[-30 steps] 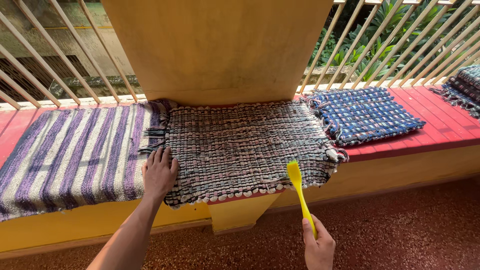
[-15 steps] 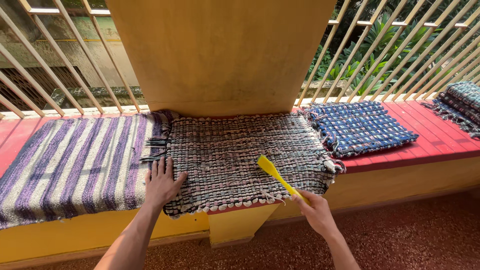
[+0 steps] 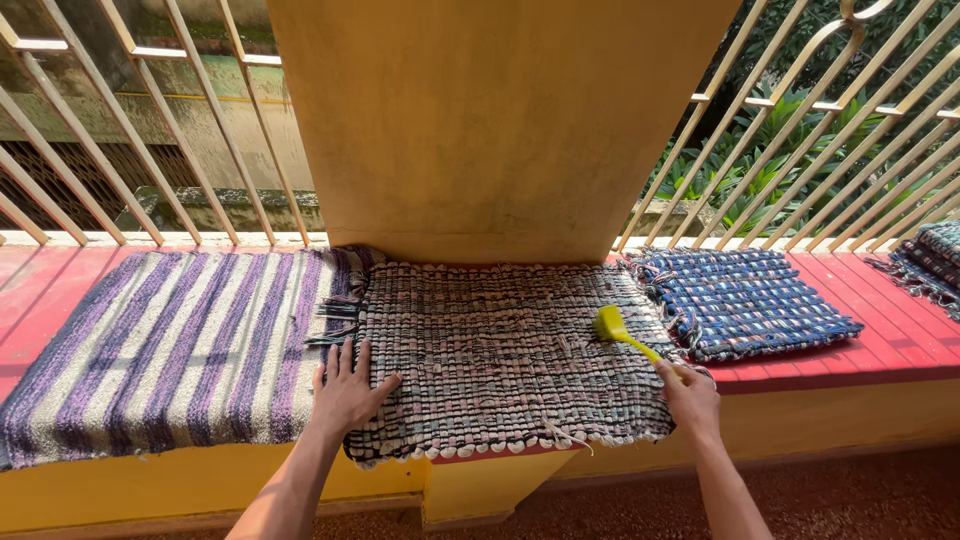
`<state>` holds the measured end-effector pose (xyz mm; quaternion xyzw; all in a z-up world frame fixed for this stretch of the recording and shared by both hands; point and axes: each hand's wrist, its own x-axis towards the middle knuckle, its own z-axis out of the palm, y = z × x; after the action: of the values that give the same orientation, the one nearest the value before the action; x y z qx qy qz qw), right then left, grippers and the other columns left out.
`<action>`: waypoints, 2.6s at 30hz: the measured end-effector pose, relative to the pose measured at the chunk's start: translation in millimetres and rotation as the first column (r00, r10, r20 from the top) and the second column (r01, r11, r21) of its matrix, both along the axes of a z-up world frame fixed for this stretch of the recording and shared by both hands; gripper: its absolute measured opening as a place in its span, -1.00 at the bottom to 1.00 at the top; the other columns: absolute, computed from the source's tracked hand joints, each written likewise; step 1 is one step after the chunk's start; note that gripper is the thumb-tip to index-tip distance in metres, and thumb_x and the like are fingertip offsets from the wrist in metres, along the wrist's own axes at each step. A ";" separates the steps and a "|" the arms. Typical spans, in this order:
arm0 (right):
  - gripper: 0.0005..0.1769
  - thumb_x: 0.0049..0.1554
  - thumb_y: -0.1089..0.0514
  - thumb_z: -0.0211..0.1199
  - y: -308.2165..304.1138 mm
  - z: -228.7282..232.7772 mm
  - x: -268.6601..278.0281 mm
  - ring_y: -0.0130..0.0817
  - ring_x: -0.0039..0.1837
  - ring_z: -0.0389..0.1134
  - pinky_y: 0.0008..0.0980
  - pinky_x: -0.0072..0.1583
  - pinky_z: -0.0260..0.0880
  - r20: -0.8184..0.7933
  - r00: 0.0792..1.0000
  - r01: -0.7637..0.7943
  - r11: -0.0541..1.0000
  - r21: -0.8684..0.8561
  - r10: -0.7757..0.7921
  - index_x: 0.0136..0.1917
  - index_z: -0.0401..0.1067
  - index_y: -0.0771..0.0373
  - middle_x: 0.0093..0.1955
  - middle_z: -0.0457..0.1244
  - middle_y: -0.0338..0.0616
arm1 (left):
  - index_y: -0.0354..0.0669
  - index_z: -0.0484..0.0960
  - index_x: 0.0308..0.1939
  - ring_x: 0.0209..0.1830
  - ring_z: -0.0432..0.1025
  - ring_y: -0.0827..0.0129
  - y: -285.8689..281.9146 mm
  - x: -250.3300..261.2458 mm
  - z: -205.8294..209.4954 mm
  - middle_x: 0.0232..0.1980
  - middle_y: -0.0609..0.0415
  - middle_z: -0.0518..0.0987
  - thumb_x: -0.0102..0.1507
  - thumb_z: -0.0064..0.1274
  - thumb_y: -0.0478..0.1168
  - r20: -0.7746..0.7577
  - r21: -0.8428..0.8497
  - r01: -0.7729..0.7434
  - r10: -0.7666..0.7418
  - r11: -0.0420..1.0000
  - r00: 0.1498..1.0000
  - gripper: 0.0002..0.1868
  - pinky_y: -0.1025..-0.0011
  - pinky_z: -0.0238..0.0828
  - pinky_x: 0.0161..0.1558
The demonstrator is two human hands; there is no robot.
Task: The person brushes dust and debris off several woven floor mats on a balcony ledge using a yellow hand brush, occasionally flipping the mats to clean both sides.
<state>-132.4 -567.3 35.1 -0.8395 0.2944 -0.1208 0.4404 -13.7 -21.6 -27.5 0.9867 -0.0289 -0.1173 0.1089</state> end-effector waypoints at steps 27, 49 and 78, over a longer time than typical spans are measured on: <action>-0.51 0.36 -0.05 0.06 45.3 -38.2 84.2 -0.53 -0.47 0.04 -0.44 -0.45 0.06 0.003 0.990 -0.142 0.986 -0.091 0.143 0.39 0.45 0.28 -0.38 0.21 -0.28 | 0.25 -0.27 0.67 0.73 -0.47 0.13 -2.7 -2.3 9.3 0.73 0.01 -0.32 0.23 -0.38 0.60 -0.025 0.007 -0.019 0.020 1.000 0.999 0.08 -0.02 -0.53 0.59; -0.53 0.25 0.00 0.25 67.5 -29.5 -82.5 -0.67 -0.39 0.11 -0.52 -0.38 0.06 0.186 0.974 -0.185 0.923 0.337 0.127 0.31 0.52 0.32 -0.40 0.16 -0.41 | -0.35 0.65 0.05 -0.15 0.64 0.06 -27.5 57.3 38.8 -0.02 -0.18 0.73 0.07 0.41 0.28 -0.255 -0.176 -0.475 0.427 0.862 0.868 -0.21 0.12 0.64 -0.06; -0.54 0.24 0.04 0.20 11.0 -2.6 -170.5 -0.64 -0.51 -0.08 -0.52 -0.47 -0.17 0.153 0.975 0.049 0.828 0.558 -0.160 0.35 0.46 0.26 -0.47 0.06 -0.37 | -0.17 0.49 -0.22 -0.60 0.41 0.42 -14.5 68.6 231.1 -0.44 0.16 0.48 0.28 0.01 -0.19 -0.299 -0.954 -0.292 0.145 -0.072 0.943 -0.87 0.33 0.46 -0.49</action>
<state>-303.0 -556.4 32.6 -0.6440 0.3181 -0.1360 0.6824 54.9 -36.2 203.6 0.5910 0.0607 -0.0922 0.7991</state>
